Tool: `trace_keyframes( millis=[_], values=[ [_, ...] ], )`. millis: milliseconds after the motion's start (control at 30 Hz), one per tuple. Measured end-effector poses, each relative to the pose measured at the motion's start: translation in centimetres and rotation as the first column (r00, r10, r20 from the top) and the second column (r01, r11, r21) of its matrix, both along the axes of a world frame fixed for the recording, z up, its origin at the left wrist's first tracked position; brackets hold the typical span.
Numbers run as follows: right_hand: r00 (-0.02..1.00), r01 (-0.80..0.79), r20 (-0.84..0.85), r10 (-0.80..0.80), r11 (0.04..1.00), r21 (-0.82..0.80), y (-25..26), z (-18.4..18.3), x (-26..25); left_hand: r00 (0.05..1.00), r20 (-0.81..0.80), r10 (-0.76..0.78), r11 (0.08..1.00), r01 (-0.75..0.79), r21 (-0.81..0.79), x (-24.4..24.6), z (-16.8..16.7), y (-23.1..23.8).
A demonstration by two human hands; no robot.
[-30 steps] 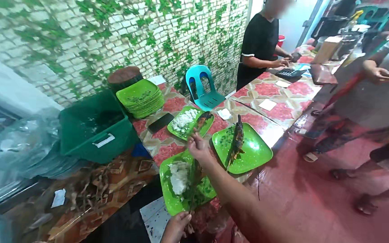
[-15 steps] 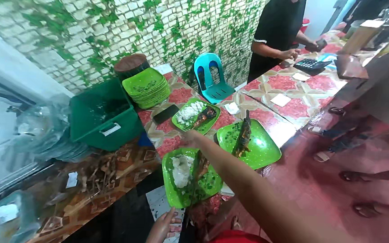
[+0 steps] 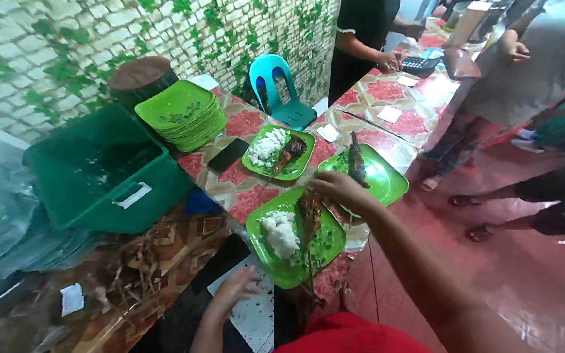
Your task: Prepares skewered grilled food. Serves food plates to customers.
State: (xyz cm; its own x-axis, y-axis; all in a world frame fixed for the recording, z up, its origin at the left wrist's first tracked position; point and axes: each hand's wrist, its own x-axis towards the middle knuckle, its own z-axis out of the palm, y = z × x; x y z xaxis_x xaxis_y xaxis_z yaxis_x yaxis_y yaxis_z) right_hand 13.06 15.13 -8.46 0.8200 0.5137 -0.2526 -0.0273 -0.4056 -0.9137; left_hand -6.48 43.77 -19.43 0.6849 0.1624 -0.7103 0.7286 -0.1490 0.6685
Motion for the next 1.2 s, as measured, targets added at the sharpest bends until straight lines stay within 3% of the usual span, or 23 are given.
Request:
trace_keyframes(
  millis=[100, 200, 333, 433, 500, 633, 767, 967, 1200],
  values=[
    [0.938, 0.067, -0.339, -0.077, 0.997, -0.042, -6.9, -3.5, -9.2, 0.979, 0.202, 0.014, 0.991, -0.041, 0.13, 4.4, 2.1, 4.1],
    [0.777, 0.233, -0.583, -0.236, 0.969, -0.082, -7.3, -8.9, -14.3, 0.94, 0.333, 0.071, 0.995, -0.092, 0.05, 12.1, 3.2, 5.9],
    [0.689, 0.502, -0.506, -0.518, 0.846, -0.181, -4.2, -11.3, -12.8, 0.934, 0.283, 0.216, 0.972, -0.179, -0.153, 23.1, 1.2, 5.3],
    [0.645, 0.542, -0.496, -0.582, 0.805, -0.24, -3.5, -12.2, -11.3, 0.913, 0.211, 0.349, 0.912, -0.279, -0.301, 29.5, -1.8, 4.4],
    [0.638, 0.539, -0.495, -0.59, 0.801, -0.26, -3.1, -12.6, -10.7, 0.888, 0.186, 0.421, 0.885, -0.357, -0.299, 31.9, -2.3, 3.5],
    [0.67, 0.51, -0.438, -0.599, 0.801, -0.314, -2.1, -13.7, -10.2, 0.911, 0.203, 0.358, 0.932, -0.337, -0.13, 33.0, -1.6, 2.1],
    [0.66, 0.554, -0.413, -0.628, 0.778, -0.298, -1.8, -12.6, -10.9, 0.9, 0.279, 0.335, 0.938, -0.292, -0.185, 33.0, -2.7, 1.5],
    [0.661, 0.641, -0.515, -0.546, 0.767, 0.009, -1.4, -13.3, -12.3, 0.875, 0.374, 0.306, 0.951, -0.298, -0.082, 32.3, -2.3, 2.8],
    [0.654, 0.678, -0.616, -0.44, 0.703, 0.217, -1.7, -13.3, -14.4, 0.806, 0.471, 0.359, 0.924, -0.377, -0.057, 29.6, 2.9, 6.1]
  ],
)
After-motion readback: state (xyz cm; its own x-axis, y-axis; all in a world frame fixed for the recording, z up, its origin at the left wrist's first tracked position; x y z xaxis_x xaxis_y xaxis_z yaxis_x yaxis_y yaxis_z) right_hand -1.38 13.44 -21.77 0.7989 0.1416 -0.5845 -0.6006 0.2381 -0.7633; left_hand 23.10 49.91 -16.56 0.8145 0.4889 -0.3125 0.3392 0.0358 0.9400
